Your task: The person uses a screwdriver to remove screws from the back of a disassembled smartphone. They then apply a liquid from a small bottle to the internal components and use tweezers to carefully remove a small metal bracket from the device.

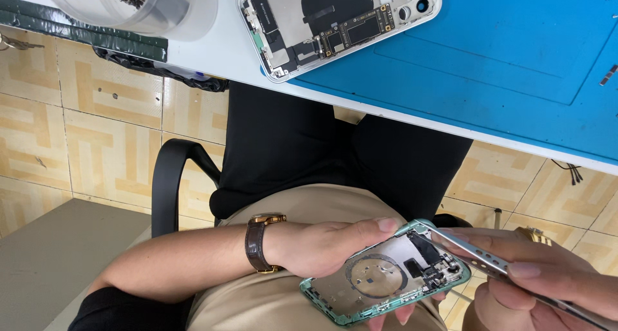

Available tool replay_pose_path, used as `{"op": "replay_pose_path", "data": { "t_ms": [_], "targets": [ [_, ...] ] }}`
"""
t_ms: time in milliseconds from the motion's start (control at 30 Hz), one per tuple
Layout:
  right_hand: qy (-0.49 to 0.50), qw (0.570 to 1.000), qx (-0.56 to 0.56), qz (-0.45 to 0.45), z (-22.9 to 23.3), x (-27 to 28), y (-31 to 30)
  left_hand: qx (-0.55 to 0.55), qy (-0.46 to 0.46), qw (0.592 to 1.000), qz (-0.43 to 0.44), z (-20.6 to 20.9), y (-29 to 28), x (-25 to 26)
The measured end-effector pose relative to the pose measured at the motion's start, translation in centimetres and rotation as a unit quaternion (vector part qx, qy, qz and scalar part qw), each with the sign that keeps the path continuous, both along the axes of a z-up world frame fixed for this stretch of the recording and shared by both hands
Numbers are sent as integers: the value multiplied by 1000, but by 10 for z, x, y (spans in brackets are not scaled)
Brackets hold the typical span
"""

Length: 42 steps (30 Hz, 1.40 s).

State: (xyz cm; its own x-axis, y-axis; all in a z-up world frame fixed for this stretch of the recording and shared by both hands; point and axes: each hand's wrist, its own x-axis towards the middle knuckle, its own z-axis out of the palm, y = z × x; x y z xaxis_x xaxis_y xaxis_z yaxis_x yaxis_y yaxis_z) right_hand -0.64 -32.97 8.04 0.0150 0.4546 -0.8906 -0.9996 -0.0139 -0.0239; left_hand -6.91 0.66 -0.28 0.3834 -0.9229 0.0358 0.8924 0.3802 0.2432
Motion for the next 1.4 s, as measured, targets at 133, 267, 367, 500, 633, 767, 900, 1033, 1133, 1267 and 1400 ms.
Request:
{"op": "replay_pose_path", "data": {
  "t_ms": [133,267,367,500,633,767,900,1033,1133,1267,1400],
  "targets": [
    [12,1000,-10,-9,8,1,11,5,-9,1000,-5,-1,-1,1],
    [-710,646,-169,226,43,-17,84,-5,15,1000,-15,-3,-1,2],
    [-692,645,-219,239,50,-18,96,-14,29,999,-15,-5,0,1],
    [-677,665,-194,250,49,-18,96,-17,49,999,-15,-7,-2,-2],
    [-705,645,-230,184,40,-22,106,-12,44,999,-18,-7,-2,-1],
    [-713,641,-224,174,34,-21,104,-3,31,999,-14,-6,-1,1],
    [-674,676,-160,252,43,-11,67,-5,29,999,-29,-9,0,0],
    [-663,651,-144,339,23,-11,24,-23,17,999,-22,-9,1,1],
    [-686,640,-127,322,16,-8,-3,-17,12,999,-34,-6,3,4],
    [-722,635,-96,256,20,-3,12,-16,19,999,-47,-5,2,5],
    [-712,658,-61,237,16,4,28,-3,26,999,-37,-7,1,2]
  ]
}}
